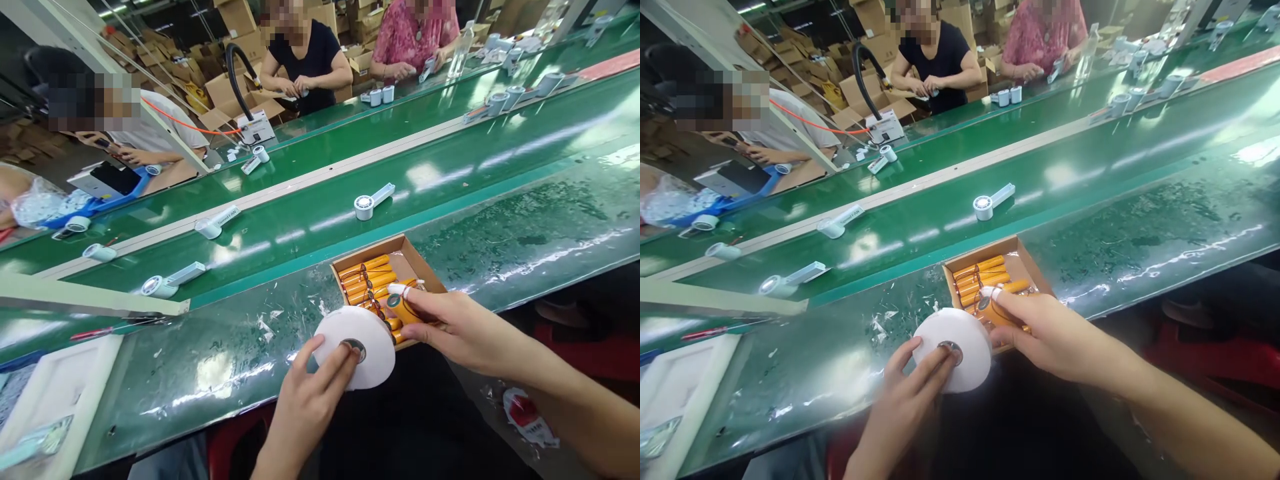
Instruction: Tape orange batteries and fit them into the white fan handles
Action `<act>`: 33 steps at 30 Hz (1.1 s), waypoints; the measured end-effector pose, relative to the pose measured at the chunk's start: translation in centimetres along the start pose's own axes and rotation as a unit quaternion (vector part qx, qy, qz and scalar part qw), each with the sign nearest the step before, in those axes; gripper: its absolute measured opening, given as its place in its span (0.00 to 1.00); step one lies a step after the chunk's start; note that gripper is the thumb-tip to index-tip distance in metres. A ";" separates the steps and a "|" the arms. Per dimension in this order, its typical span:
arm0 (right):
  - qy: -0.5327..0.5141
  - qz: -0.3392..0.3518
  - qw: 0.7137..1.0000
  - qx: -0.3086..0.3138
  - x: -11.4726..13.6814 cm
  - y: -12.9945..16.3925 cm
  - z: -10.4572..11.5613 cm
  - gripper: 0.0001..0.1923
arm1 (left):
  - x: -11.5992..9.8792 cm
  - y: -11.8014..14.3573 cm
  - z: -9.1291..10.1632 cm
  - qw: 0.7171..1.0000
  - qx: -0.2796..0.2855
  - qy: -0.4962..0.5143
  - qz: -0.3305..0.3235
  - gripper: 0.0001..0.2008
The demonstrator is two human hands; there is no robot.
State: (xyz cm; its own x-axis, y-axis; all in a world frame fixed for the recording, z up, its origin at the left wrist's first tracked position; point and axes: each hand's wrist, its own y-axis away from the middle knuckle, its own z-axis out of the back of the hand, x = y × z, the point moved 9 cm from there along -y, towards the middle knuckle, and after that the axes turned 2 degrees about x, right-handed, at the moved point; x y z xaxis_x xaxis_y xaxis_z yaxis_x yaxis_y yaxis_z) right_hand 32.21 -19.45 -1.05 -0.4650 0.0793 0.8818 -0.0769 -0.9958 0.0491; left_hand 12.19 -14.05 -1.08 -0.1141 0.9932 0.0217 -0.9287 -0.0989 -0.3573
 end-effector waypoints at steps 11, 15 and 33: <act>0.038 0.029 0.988 0.144 0.7 0.4 -1.9 0.08 | -1.3 -1.7 4.1 0.984 0.065 -0.014 -0.163 0.14; -0.004 0.001 0.992 0.127 -0.6 0.7 -1.8 0.08 | -1.8 -2.1 3.7 0.978 0.088 -0.024 -0.187 0.16; -0.579 -0.047 0.750 -0.315 -6.1 2.1 -4.7 0.25 | -3.7 -3.3 2.4 0.995 0.015 -0.058 -0.083 0.19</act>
State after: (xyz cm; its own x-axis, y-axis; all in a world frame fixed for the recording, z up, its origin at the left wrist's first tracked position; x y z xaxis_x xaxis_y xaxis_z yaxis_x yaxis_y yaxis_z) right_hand 30.68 -21.85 -8.50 0.6187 -0.3084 0.7225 -0.6333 -0.7400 0.2265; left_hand 14.83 -17.57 2.29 0.0029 0.9825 0.1861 -0.9479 0.0620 -0.3125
